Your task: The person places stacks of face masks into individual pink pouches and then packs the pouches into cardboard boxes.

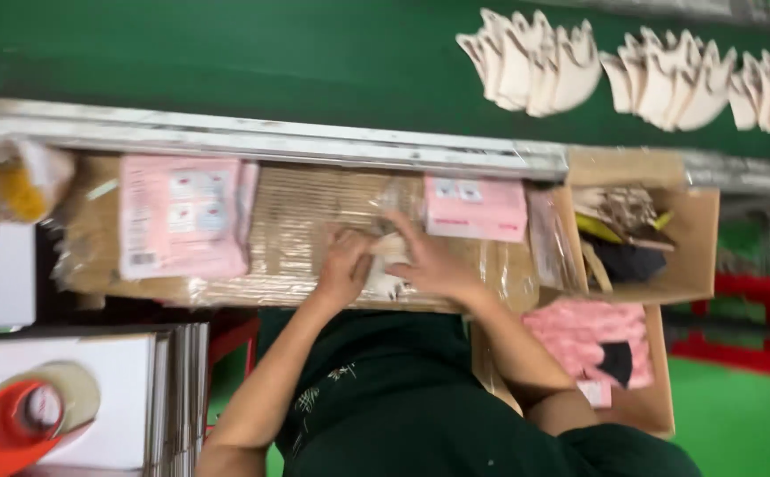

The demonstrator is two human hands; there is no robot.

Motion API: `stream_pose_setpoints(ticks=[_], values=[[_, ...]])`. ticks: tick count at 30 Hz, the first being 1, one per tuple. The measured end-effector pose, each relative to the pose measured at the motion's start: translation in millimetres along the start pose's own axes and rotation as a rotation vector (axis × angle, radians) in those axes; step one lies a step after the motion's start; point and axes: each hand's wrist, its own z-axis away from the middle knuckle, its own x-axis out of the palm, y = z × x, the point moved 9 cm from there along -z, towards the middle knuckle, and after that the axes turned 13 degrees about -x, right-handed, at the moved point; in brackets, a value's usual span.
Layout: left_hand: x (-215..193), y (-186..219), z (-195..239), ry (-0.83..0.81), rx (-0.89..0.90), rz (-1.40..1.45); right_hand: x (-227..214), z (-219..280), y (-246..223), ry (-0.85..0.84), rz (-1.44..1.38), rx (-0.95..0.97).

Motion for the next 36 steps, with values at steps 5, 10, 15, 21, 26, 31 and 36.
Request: stream_pose_setpoints(ticks=[5,10,15,21,26,31,36], values=[[68.6,76.6,-30.1,-0.745,-0.041,0.084,-40.3,90.5,49.4,-0.267,-0.079,0.316],[117.4,69.5,-83.8,-0.309,0.259,-0.154,-81.0,197.6,82.3,0.14,-0.138,0.346],[165.5,98.1,-69.9,0.001,0.749,-0.874,-85.9,256.7,118.0,0.666,-0.237,0.351],[167.6,88.4,-81.6,-0.158,0.642,-0.854,-100.8,230.3,108.2,1.067,-0.376,0.298],[78.3,162.5,-36.3,0.14,0.728,-0.428,-74.5,186.9,109.9,1.155,-1.056,0.427],[-14.6,184.1,-31.2,0.256,0.604,-0.136,-74.8,146.8,99.4,0.847,-0.539,0.435],[-48.5,202.1,7.7,0.45,0.673,-0.239,-93.6,100.7,31.8,0.788,-0.01,0.17]])
